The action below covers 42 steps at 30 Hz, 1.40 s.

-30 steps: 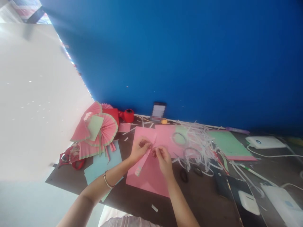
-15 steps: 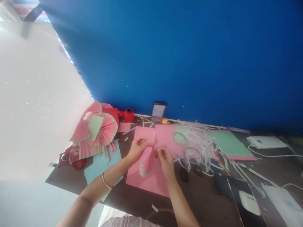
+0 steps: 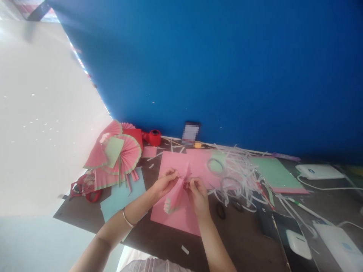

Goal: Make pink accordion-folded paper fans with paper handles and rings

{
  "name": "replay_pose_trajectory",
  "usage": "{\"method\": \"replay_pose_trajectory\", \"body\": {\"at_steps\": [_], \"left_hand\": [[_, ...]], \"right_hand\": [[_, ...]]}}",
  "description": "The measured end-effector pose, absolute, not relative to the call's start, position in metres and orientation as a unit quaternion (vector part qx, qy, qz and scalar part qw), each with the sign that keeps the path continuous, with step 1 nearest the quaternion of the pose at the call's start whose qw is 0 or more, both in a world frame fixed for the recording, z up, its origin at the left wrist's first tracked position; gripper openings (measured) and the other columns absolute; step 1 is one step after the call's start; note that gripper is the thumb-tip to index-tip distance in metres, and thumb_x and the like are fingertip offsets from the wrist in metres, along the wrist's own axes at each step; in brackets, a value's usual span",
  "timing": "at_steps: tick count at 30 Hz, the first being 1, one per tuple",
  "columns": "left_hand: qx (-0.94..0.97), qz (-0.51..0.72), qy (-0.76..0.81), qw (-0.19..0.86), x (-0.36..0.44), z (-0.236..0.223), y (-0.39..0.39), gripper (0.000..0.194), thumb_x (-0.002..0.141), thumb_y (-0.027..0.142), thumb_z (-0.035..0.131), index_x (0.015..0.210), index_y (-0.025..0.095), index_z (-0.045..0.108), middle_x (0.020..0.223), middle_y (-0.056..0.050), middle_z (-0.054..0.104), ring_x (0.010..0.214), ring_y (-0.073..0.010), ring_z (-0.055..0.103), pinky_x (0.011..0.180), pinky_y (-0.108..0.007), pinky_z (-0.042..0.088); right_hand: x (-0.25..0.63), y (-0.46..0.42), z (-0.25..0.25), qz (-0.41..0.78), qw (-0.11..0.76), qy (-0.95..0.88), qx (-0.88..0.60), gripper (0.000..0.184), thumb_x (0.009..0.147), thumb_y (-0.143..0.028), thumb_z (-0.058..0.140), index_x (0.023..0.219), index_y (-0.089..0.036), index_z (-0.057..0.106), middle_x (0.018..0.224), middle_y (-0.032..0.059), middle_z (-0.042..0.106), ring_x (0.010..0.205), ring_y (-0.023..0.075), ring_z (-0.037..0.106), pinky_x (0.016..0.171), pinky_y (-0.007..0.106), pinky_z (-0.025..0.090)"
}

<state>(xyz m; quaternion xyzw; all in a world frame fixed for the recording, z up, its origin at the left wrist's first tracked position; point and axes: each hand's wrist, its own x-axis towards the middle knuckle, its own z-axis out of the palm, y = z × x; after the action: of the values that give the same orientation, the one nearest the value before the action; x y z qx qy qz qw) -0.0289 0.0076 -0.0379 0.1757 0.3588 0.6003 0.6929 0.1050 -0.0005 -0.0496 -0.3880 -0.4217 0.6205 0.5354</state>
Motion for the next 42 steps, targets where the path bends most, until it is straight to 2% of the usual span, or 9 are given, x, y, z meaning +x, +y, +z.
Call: {"method": "replay_pose_trajectory", "body": {"at_steps": [4, 8, 14, 22, 30, 37, 42], "left_hand": [[0.160, 0.585, 0.359, 0.709, -0.032, -0.041, 0.003, 0.028, 0.061, 0.029, 0.077, 0.079, 0.017, 0.059, 0.070, 0.002, 0.059, 0.067, -0.0105, 0.059, 0.071, -0.026, 0.046], [0.197, 0.565, 0.396, 0.697, -0.035, -0.046, 0.001, 0.034, 0.063, 0.031, 0.076, 0.091, 0.014, 0.065, 0.077, -0.003, 0.064, 0.073, -0.0128, 0.059, 0.077, -0.028, 0.044], [0.317, 0.563, 0.457, 0.612, -0.036, -0.047, -0.001, 0.027, 0.067, 0.039, 0.071, 0.067, 0.012, 0.068, 0.104, -0.009, 0.062, 0.096, -0.0192, 0.056, 0.085, -0.028, 0.040], [0.323, 0.570, 0.401, 0.640, -0.035, -0.047, -0.001, 0.034, 0.072, 0.048, 0.064, 0.075, 0.014, 0.063, 0.077, -0.004, 0.063, 0.070, -0.0133, 0.058, 0.070, -0.027, 0.044], [0.406, 0.583, 0.446, 0.544, -0.031, -0.036, 0.001, 0.030, 0.077, 0.041, 0.059, 0.061, 0.015, 0.059, 0.064, -0.002, 0.059, 0.066, -0.0132, 0.055, 0.071, -0.026, 0.042], [0.341, 0.588, 0.399, 0.616, -0.028, -0.038, 0.001, 0.035, 0.069, 0.044, 0.066, 0.056, 0.014, 0.055, 0.061, 0.000, 0.053, 0.059, -0.0105, 0.049, 0.061, -0.023, 0.039], [0.264, 0.571, 0.375, 0.681, -0.029, -0.041, 0.001, 0.033, 0.062, 0.041, 0.072, 0.056, 0.015, 0.053, 0.059, 0.002, 0.051, 0.054, -0.0087, 0.047, 0.057, -0.022, 0.038]], "right_hand": [[0.104, -0.005, -0.045, 0.586, 0.530, -0.456, -0.410, 0.016, 0.082, -0.036, 0.055, 0.074, -0.022, 0.053, 0.071, -0.0018, 0.052, 0.068, 0.0136, 0.050, 0.069, 0.028, 0.040], [0.103, -0.006, -0.040, 0.555, 0.525, -0.497, -0.412, 0.019, 0.081, -0.037, 0.056, 0.071, -0.021, 0.053, 0.070, -0.0008, 0.054, 0.069, 0.0144, 0.050, 0.072, 0.029, 0.040], [0.099, -0.006, -0.042, 0.639, 0.528, -0.426, -0.363, 0.019, 0.081, -0.037, 0.056, 0.071, -0.022, 0.050, 0.070, -0.0005, 0.053, 0.065, 0.0135, 0.050, 0.067, 0.029, 0.043], [0.098, -0.005, -0.043, 0.652, 0.521, -0.415, -0.362, 0.019, 0.081, -0.039, 0.054, 0.072, -0.024, 0.047, 0.068, -0.0018, 0.050, 0.063, 0.0137, 0.049, 0.065, 0.029, 0.044], [0.098, -0.004, -0.045, 0.632, 0.527, -0.443, -0.355, 0.019, 0.083, -0.037, 0.053, 0.072, -0.022, 0.048, 0.068, -0.0014, 0.049, 0.068, 0.0146, 0.051, 0.072, 0.031, 0.043], [0.096, -0.004, -0.040, 0.634, 0.537, -0.431, -0.352, 0.024, 0.082, -0.041, 0.053, 0.068, -0.023, 0.045, 0.065, -0.0017, 0.046, 0.064, 0.0146, 0.047, 0.070, 0.033, 0.043], [0.091, -0.005, -0.045, 0.655, 0.548, -0.389, -0.347, 0.029, 0.082, -0.039, 0.053, 0.062, -0.023, 0.039, 0.062, -0.0031, 0.041, 0.060, 0.0131, 0.043, 0.068, 0.031, 0.042]]}}
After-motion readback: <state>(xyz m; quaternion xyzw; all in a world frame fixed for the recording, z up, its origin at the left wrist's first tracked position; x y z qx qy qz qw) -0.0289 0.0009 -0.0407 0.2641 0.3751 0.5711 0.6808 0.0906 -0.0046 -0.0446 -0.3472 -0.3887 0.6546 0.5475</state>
